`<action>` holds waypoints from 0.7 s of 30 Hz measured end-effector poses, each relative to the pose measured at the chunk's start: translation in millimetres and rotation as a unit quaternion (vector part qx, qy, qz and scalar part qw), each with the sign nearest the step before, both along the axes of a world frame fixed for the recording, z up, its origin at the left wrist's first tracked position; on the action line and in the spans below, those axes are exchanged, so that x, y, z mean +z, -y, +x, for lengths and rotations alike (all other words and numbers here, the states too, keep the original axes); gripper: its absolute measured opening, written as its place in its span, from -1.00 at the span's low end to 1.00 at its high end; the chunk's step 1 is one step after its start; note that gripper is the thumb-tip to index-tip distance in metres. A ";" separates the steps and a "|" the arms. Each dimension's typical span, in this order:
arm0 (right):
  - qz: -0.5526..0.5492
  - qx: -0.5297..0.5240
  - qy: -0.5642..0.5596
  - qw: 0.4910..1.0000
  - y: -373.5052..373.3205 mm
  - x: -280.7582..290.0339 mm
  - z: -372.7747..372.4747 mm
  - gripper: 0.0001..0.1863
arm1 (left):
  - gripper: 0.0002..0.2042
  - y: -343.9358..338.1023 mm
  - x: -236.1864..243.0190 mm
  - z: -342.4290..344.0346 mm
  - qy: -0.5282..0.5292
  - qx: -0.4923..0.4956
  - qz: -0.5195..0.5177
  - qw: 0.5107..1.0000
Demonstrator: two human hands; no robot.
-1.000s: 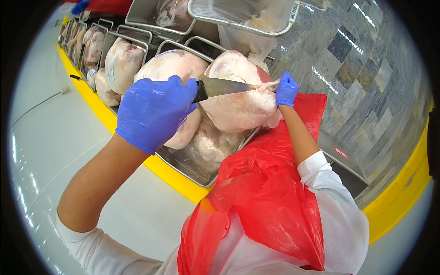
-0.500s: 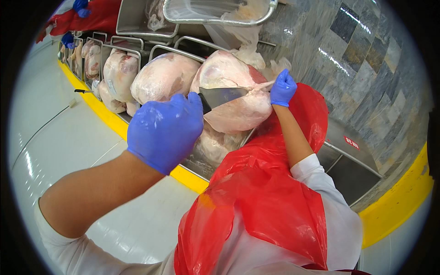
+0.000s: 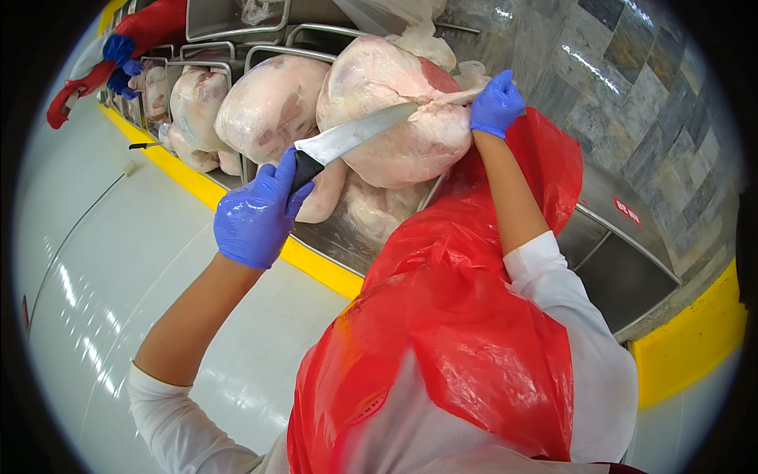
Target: The person handles vacuum-sealed meat packages in a stainless steel tray, removes one package, and uses a knife to cut open the plastic wrap. The person then begins trimming the meat with the knife.
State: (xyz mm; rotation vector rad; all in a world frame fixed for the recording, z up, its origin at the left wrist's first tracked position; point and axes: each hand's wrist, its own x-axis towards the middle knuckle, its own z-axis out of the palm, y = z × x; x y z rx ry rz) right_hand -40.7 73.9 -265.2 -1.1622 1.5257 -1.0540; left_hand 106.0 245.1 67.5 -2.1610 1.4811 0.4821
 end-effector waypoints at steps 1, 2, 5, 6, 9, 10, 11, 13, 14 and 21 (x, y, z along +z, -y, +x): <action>0.029 0.008 -0.008 1.000 0.8 5.3 -0.6 -0.43 | -0.49 -7.1 -3.5 0.4 -0.002 -0.001 -0.017 1.000; 0.023 -0.003 0.002 1.000 0.4 5.3 -0.9 -0.43 | -0.49 -11.5 -6.0 0.5 -0.003 -0.002 -0.035 0.999; 0.014 -0.028 0.033 0.999 -1.2 11.6 3.8 -0.43 | -0.53 -11.8 -6.4 2.0 -0.007 -0.006 -0.059 0.998; 0.019 -0.029 0.041 0.999 -3.8 17.8 4.7 -0.43 | -0.55 -7.3 -1.4 2.3 0.009 -0.029 -0.032 0.999; 0.029 -0.019 -0.001 0.999 -0.8 4.5 3.0 -0.50 | -0.61 48.2 29.0 1.6 0.032 -0.121 -0.028 0.992; 0.035 -0.016 -0.026 0.999 2.0 -5.7 3.1 -0.52 | -0.65 75.5 34.0 4.1 0.006 -0.194 -0.097 0.976; 0.038 -0.014 -0.029 0.999 1.7 -6.1 3.5 -0.53 | -0.68 111.6 41.8 3.5 0.006 -0.202 -0.006 0.979; 0.045 0.002 -0.035 0.998 -6.4 -1.8 2.2 -0.55 | -0.70 128.4 48.0 -1.4 0.010 -0.186 0.088 0.979; 0.051 -0.016 0.000 0.999 -5.8 7.4 3.7 -0.55 | -0.70 131.0 46.1 1.5 0.015 -0.177 0.092 0.980; 0.028 -0.045 0.025 0.998 0.4 18.2 5.0 -0.51 | -0.68 101.5 22.4 38.1 -0.033 -0.072 0.085 0.993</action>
